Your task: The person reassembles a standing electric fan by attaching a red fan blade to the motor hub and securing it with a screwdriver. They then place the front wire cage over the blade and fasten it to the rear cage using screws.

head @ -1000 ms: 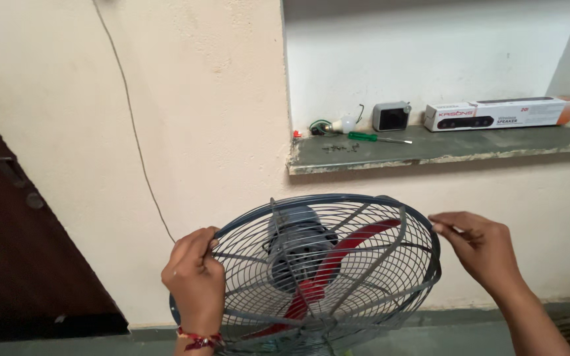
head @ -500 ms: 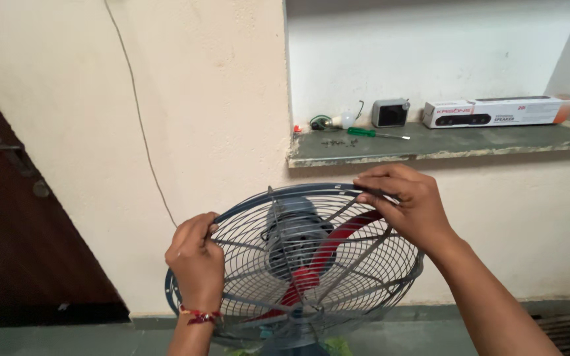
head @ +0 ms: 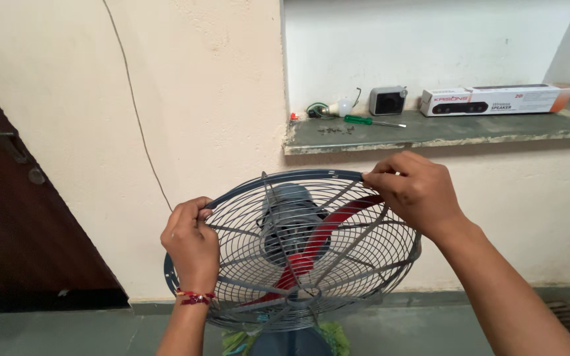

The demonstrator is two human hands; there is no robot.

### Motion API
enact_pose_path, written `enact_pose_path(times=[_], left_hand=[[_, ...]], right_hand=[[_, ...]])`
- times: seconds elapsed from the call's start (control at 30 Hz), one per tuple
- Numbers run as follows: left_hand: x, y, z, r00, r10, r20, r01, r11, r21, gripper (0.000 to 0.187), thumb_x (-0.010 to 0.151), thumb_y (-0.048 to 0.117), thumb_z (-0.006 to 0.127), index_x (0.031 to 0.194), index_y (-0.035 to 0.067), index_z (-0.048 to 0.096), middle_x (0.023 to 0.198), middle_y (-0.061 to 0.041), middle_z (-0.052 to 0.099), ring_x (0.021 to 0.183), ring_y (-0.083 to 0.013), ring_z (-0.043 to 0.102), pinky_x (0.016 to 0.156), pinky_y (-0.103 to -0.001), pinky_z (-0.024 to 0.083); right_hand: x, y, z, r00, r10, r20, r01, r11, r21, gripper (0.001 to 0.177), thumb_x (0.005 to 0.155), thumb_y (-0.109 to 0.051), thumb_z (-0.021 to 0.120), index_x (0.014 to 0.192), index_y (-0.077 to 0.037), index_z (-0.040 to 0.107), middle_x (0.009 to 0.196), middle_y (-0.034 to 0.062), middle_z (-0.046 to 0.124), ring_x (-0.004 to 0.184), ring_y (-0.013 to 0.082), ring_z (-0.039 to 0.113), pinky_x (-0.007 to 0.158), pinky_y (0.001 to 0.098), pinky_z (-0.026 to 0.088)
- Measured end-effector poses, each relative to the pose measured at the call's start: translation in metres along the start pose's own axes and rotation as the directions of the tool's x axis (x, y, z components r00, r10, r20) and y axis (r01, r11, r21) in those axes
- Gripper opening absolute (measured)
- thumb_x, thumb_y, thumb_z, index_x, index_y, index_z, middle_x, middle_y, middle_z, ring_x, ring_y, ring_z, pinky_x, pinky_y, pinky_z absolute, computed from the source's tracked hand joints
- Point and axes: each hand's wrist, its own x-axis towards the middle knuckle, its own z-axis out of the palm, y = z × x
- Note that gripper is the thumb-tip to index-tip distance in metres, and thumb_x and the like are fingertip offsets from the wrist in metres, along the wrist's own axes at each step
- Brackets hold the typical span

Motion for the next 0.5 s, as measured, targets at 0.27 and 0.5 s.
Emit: enact_pose_path(times=[0.27, 0.5], left_hand=[[0.000, 0.001, 0.002, 1.000, -0.015, -0.023, 0.015, 1.000, 0.019, 0.030, 0.079, -0.021, 0.056, 0.094, -0.001, 0.072, 0.090, -0.014, 0.072, 0.080, -0.0246, 0.072, 0.072, -0.035, 0.057], [-0.002, 0.002, 0.006, 0.996, -0.092, -0.021, 0.092, 0.996, -0.001, 0.030, 0.077, -0.021, 0.055, 0.093, -0.001, 0.072, 0.088, -0.013, 0.073, 0.079, -0.0231, 0.072, 0.072, -0.035, 0.057]], right_hand=[[0.017, 0.000, -0.001, 0.997, 0.066, 0.039, -0.073, 0.972, 0.225, 0.014, 0.086, -0.018, 0.082, 0.097, -0.011, 0.078, 0.095, 0.0038, 0.074, 0.084, 0.0196, 0.071, 0.069, 0.0342, 0.057], [0.005, -0.013, 0.001, 0.993, 0.088, 0.080, -0.100, 0.982, 0.161, 0.037, 0.073, -0.034, 0.084, 0.102, -0.013, 0.079, 0.106, 0.0075, 0.071, 0.096, 0.0250, 0.069, 0.076, 0.0374, 0.057]])
